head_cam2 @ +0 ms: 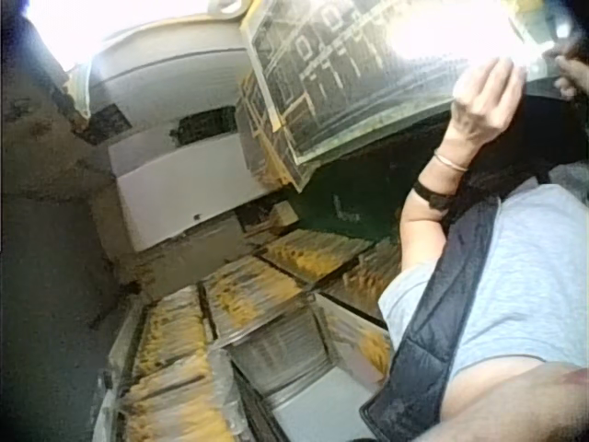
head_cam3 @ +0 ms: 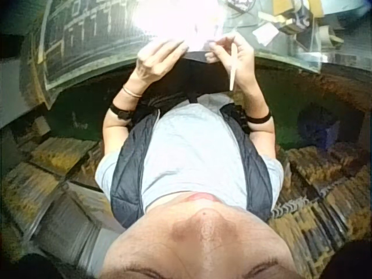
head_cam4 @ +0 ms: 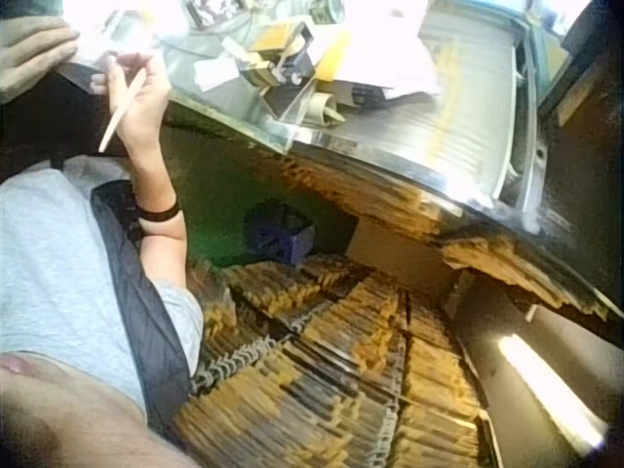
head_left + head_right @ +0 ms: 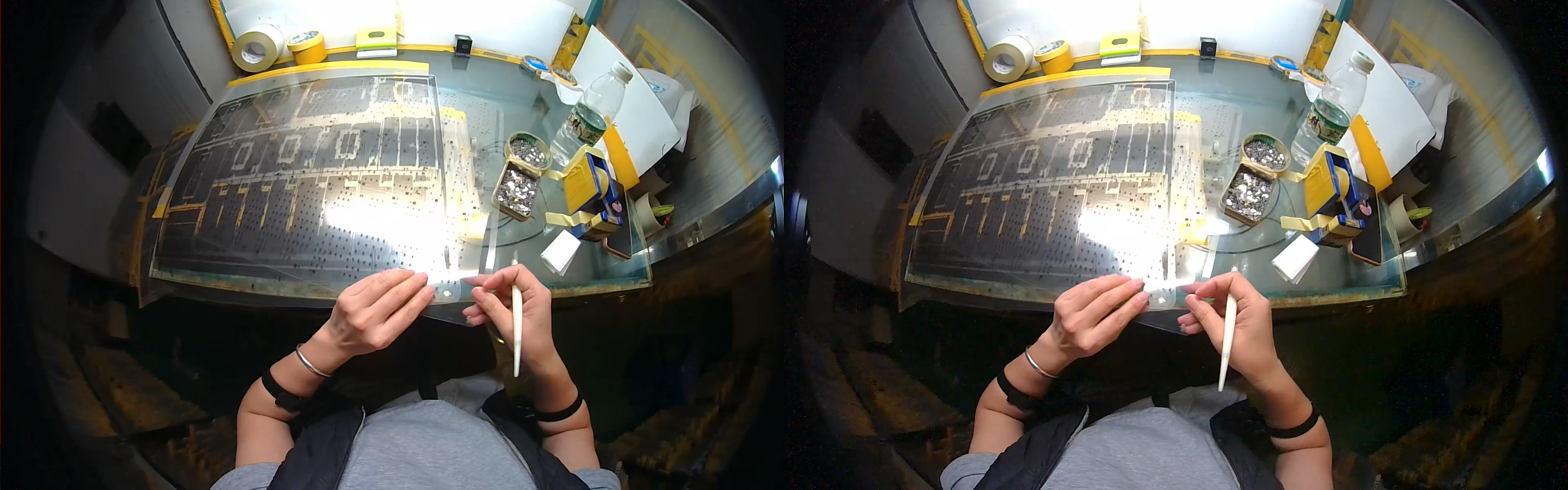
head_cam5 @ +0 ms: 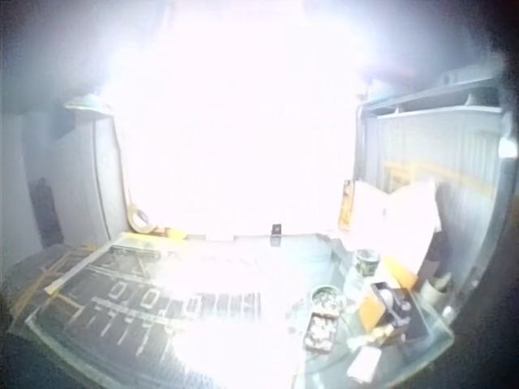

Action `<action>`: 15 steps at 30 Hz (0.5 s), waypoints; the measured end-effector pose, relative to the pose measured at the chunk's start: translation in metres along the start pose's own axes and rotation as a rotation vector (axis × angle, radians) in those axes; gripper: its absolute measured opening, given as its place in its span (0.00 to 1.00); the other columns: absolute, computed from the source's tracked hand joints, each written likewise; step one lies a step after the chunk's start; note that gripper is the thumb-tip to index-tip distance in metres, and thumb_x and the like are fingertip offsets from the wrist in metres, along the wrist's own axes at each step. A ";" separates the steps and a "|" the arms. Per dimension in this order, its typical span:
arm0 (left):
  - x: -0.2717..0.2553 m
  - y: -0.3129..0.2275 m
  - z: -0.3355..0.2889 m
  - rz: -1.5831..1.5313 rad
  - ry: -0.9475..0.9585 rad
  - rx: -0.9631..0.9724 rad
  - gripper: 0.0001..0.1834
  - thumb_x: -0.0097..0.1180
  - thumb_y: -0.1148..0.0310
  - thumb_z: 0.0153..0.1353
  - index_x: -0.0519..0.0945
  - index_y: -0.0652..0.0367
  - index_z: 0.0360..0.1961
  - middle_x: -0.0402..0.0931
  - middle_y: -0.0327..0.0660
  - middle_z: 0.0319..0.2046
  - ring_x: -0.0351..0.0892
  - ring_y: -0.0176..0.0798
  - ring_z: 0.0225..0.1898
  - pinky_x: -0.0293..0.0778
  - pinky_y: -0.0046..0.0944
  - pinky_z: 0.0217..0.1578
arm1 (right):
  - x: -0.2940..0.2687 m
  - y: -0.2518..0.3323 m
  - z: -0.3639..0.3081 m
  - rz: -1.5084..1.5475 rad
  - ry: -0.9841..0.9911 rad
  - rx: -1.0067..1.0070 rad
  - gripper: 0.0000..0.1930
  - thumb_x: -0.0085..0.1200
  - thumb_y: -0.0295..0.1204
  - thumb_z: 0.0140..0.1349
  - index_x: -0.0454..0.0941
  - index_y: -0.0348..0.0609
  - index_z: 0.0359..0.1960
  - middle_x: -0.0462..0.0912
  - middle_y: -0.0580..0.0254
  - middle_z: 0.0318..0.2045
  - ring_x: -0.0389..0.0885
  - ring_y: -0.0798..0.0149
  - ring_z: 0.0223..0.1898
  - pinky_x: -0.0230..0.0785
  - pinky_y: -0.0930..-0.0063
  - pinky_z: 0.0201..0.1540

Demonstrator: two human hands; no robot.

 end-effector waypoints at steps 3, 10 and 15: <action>-0.005 0.011 -0.007 0.023 -0.004 -0.100 0.21 0.71 0.74 0.48 0.82 0.61 0.45 0.81 0.47 0.43 0.83 0.46 0.40 0.82 0.41 0.41 | -0.008 0.001 0.001 -0.153 -0.060 -0.066 0.04 0.53 0.16 0.64 0.73 0.33 0.38 0.84 0.44 0.43 0.85 0.69 0.30 0.80 0.78 0.31; -0.064 0.043 -0.072 0.308 -0.147 -0.363 0.21 0.73 0.76 0.46 0.79 0.60 0.42 0.74 0.46 0.43 0.78 0.50 0.44 0.79 0.45 0.46 | -0.009 0.028 0.016 -0.066 -0.015 -0.052 0.01 0.52 0.16 0.64 0.75 0.34 0.35 0.84 0.43 0.43 0.83 0.72 0.27 0.77 0.82 0.28; -0.078 0.048 -0.084 0.263 -0.042 -0.180 0.10 0.66 0.80 0.51 0.82 0.61 0.35 0.78 0.42 0.37 0.80 0.46 0.39 0.81 0.47 0.43 | 0.007 0.052 0.035 0.036 0.053 -0.077 0.05 0.57 0.18 0.61 0.73 0.38 0.33 0.85 0.43 0.39 0.79 0.75 0.22 0.71 0.85 0.23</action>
Point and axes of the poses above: each hand's wrist, its own z-axis towards the middle knuckle, its own x-axis out of the palm, y = z × x, the point moved 10 cm from there along z, towards the middle knuckle
